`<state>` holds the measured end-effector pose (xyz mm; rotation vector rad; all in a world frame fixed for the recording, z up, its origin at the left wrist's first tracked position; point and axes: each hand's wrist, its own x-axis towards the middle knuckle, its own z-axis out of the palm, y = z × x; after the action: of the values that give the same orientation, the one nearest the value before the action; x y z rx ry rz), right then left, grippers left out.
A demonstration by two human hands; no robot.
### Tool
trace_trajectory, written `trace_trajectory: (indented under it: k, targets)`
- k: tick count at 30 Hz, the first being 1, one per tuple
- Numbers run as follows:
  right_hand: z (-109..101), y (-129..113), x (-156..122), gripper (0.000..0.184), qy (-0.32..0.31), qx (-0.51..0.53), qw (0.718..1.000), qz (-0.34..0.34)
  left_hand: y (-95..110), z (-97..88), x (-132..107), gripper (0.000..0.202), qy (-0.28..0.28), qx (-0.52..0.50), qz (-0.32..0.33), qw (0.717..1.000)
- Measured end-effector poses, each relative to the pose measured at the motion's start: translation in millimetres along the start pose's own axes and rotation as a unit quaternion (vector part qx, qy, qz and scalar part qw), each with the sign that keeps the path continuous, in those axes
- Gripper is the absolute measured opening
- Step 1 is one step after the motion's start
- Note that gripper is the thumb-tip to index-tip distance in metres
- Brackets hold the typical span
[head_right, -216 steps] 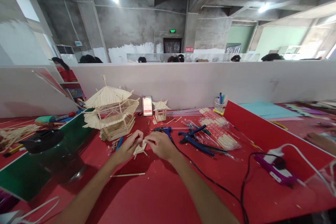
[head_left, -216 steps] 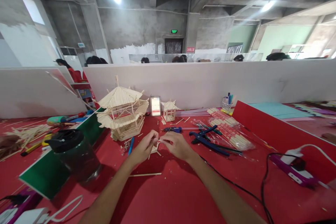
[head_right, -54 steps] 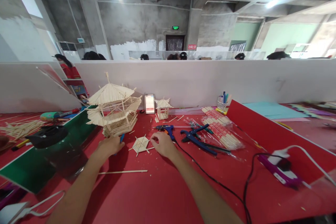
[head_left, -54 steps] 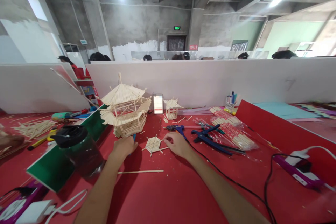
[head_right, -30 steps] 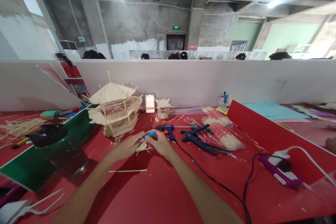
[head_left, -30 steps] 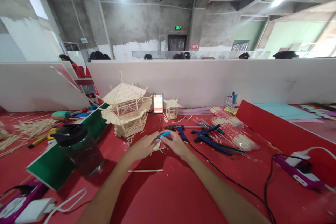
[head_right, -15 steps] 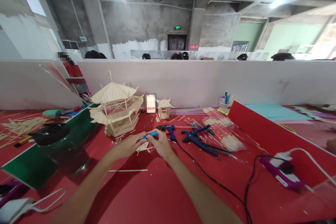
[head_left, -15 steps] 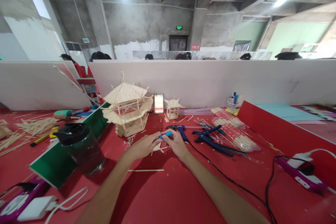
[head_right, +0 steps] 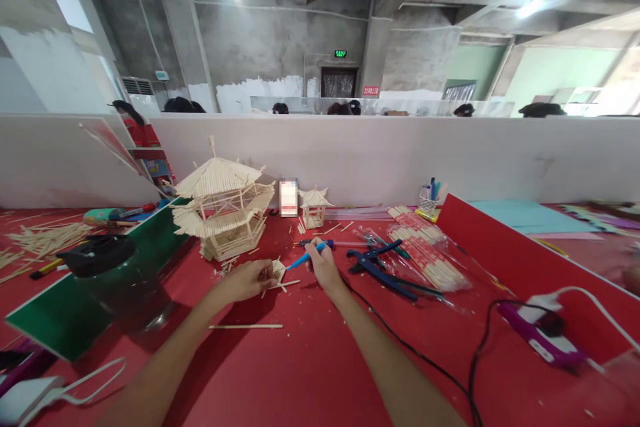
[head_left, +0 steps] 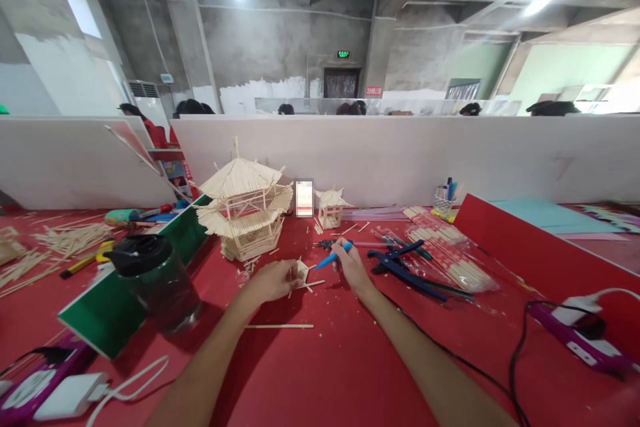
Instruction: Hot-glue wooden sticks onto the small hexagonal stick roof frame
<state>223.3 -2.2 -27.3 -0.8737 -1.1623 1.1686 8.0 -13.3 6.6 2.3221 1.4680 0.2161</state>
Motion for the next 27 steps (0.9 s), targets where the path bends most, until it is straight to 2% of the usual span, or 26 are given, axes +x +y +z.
trace_trajectory:
  k: [2,5,9,13,18,27]
  targets:
    - [-1,2,0,0.035,-0.032,-0.026,0.999,0.018,0,3.3,2,0.018,-0.013,-0.005,-0.003,1.0]
    - [2,5,-2,0.042,-0.091,-0.064,0.993,0.029,0,6.0,5,0.019,-0.013,0.004,-0.006,1.0]
    - [6,10,-4,0.028,-0.132,-0.125,0.983,-0.023,-1,7.1,7,0.017,-0.002,0.015,-0.019,1.0]
    - [7,18,-6,0.018,-0.137,-0.19,0.971,-0.056,-4,9.9,10,0.019,-0.002,-0.002,-0.027,1.0]
    - [7,25,-8,0.021,-0.139,-0.214,0.965,-0.053,-10,13.3,12,0.022,0.0,-0.04,-0.017,0.999]
    - [9,22,-8,0.022,-0.143,-0.224,0.962,-0.063,-13,14.7,14,0.025,-0.005,-0.06,-0.012,0.998]
